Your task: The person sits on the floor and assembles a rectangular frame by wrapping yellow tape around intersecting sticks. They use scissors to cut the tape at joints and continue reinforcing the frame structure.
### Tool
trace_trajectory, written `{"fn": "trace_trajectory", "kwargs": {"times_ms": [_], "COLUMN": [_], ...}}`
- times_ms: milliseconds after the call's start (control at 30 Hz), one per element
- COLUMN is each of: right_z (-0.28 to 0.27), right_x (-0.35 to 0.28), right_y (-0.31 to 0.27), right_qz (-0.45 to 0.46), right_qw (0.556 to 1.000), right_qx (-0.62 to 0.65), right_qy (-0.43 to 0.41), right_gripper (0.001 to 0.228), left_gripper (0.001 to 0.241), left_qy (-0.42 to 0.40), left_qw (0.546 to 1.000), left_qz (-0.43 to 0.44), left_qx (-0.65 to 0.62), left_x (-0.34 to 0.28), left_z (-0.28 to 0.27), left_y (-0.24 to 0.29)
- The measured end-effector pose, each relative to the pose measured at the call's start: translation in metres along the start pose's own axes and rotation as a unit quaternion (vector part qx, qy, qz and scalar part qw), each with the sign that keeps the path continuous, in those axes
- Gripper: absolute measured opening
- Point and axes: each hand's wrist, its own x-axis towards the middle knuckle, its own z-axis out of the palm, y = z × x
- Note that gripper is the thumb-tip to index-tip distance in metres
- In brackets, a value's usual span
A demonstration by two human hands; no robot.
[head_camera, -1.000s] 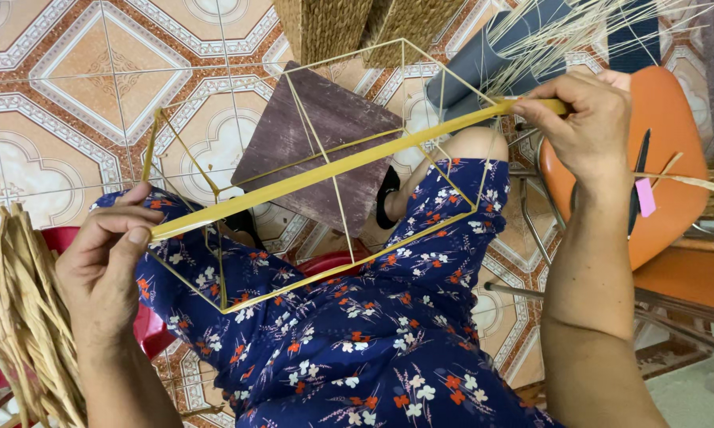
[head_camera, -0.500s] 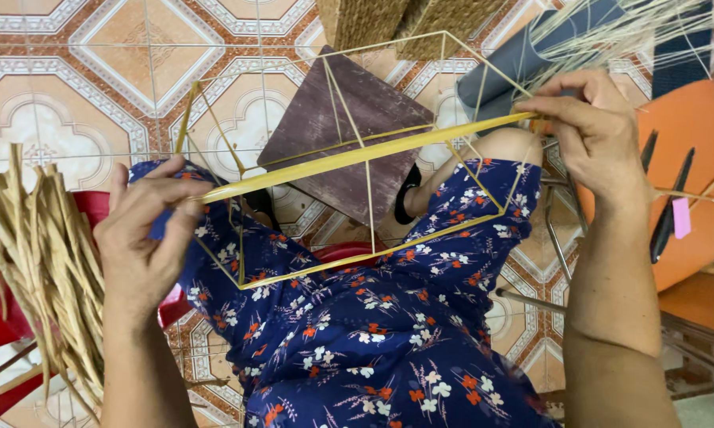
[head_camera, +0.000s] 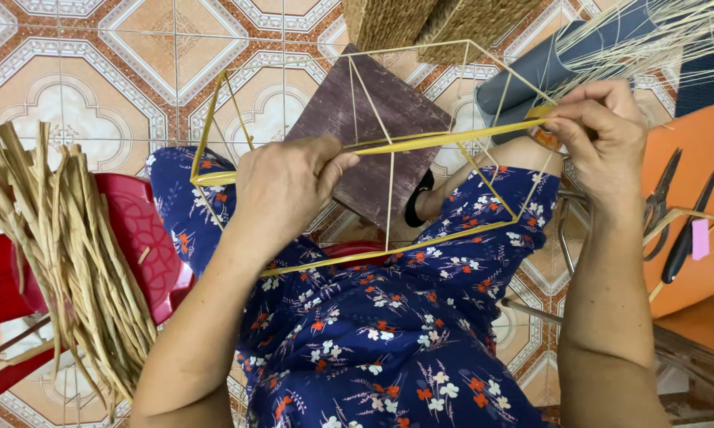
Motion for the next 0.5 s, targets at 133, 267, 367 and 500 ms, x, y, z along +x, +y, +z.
{"fn": "trace_trajectory", "kwargs": {"times_ms": [133, 267, 367, 500], "right_z": [0.003, 0.008, 0.008, 0.012], "right_x": [-0.002, -0.007, -0.007, -0.005], "right_y": [0.0, 0.001, 0.002, 0.002], "right_qz": [-0.001, -0.008, 0.025, -0.012], "right_qw": [1.0, 0.999, 0.998, 0.998], "right_qx": [0.01, 0.034, 0.055, 0.051], "right_qy": [0.011, 0.023, 0.028, 0.031], "right_gripper": [0.005, 0.005, 0.005, 0.006], "left_gripper": [0.034, 0.022, 0.016, 0.027], "left_qy": [0.035, 0.036, 0.088, 0.263], "left_qw": [0.998, 0.995, 0.992, 0.95], "left_qz": [0.044, 0.061, 0.084, 0.161], "left_qx": [0.008, -0.068, 0.013, 0.035], "left_x": [0.008, 0.019, 0.017, 0.017], "left_z": [0.003, 0.015, 0.013, 0.021], "left_y": [0.012, 0.029, 0.035, 0.049]}}
